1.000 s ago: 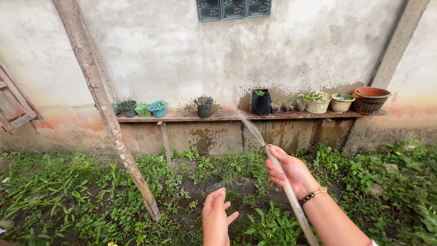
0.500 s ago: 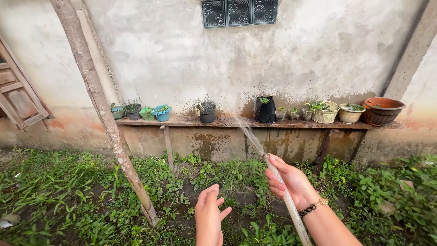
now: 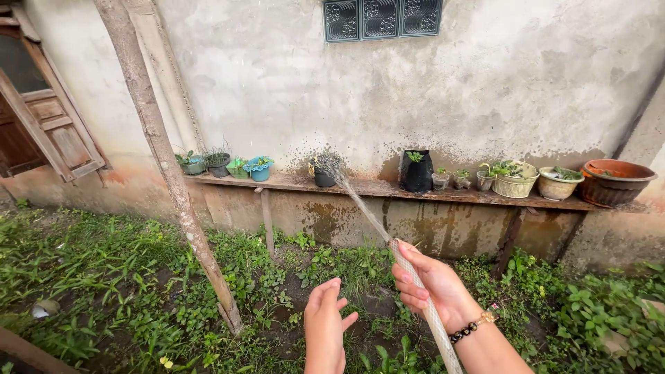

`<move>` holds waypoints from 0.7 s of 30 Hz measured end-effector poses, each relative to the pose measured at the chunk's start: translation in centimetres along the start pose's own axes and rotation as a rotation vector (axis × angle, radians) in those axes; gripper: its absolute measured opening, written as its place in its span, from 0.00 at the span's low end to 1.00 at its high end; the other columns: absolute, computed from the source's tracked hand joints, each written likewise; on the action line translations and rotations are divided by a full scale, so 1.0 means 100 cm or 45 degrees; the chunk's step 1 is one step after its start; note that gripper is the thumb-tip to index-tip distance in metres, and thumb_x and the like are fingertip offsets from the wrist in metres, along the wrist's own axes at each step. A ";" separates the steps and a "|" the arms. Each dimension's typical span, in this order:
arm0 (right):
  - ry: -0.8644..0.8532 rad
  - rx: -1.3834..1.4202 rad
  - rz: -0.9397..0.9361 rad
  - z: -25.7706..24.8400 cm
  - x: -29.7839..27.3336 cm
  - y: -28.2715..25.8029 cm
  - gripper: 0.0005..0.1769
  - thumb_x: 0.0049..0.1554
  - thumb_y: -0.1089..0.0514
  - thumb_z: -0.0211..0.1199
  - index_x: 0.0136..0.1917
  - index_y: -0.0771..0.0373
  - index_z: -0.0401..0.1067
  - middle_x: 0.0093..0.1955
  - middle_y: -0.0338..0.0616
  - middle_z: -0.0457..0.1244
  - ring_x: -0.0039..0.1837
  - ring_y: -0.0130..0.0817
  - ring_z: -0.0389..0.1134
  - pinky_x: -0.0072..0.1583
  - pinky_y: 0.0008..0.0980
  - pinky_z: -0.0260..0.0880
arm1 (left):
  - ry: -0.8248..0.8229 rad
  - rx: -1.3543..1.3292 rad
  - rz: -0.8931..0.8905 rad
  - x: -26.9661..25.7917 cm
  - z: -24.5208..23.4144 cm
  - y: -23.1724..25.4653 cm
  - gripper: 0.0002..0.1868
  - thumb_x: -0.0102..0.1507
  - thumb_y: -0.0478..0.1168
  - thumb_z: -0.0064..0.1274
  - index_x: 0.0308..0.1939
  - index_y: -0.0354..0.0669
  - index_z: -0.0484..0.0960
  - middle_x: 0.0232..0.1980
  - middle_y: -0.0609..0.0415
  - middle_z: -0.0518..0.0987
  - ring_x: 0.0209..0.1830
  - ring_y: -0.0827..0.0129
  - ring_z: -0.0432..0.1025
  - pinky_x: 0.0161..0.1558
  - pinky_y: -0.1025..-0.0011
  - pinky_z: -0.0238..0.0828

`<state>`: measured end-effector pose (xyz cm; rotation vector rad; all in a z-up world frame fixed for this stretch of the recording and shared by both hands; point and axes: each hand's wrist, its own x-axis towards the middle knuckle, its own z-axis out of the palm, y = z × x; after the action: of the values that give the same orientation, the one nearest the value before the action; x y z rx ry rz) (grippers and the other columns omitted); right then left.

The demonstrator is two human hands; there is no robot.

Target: Watering various potted plants and garden areas using a hose.

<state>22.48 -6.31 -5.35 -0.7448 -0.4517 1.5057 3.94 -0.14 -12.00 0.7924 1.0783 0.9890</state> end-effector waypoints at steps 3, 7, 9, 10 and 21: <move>-0.058 0.009 0.057 0.014 0.001 0.000 0.06 0.65 0.49 0.50 0.50 0.50 0.59 0.27 0.37 0.56 0.19 0.22 0.50 0.20 0.23 0.49 | 0.016 -0.022 0.026 -0.001 0.000 -0.001 0.21 0.66 0.51 0.46 0.58 0.45 0.79 0.64 0.51 0.75 0.59 0.62 0.70 0.52 0.59 0.78; -0.202 0.046 0.095 0.025 0.007 -0.003 0.05 0.66 0.50 0.50 0.52 0.49 0.60 0.27 0.38 0.56 0.19 0.23 0.50 0.20 0.23 0.50 | 0.046 -0.055 0.072 0.001 -0.004 0.000 0.21 0.66 0.50 0.47 0.57 0.44 0.79 0.62 0.53 0.76 0.57 0.63 0.70 0.51 0.59 0.77; -0.246 0.052 0.107 0.028 0.010 -0.005 0.05 0.66 0.50 0.50 0.52 0.49 0.61 0.27 0.38 0.56 0.19 0.23 0.50 0.20 0.23 0.50 | 0.064 -0.068 0.085 0.001 -0.007 0.001 0.21 0.66 0.50 0.47 0.57 0.44 0.79 0.62 0.53 0.75 0.57 0.63 0.70 0.51 0.59 0.77; -0.258 0.054 0.105 0.029 0.012 -0.006 0.05 0.66 0.50 0.50 0.52 0.49 0.61 0.27 0.38 0.56 0.19 0.23 0.50 0.20 0.23 0.50 | 0.076 -0.074 0.090 0.000 -0.009 0.001 0.21 0.66 0.50 0.47 0.57 0.44 0.79 0.62 0.54 0.75 0.57 0.63 0.70 0.51 0.59 0.77; -0.364 0.060 0.120 0.030 0.034 -0.012 0.07 0.67 0.49 0.50 0.50 0.52 0.59 0.28 0.38 0.56 0.20 0.22 0.51 0.21 0.23 0.52 | 0.172 -0.092 0.137 -0.006 -0.027 0.006 0.21 0.65 0.50 0.47 0.57 0.43 0.79 0.63 0.53 0.75 0.58 0.62 0.70 0.50 0.59 0.78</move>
<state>21.47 -2.42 -2.96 -0.5207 -0.5991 1.7145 1.13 -0.36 -12.07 0.7388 1.1183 1.1801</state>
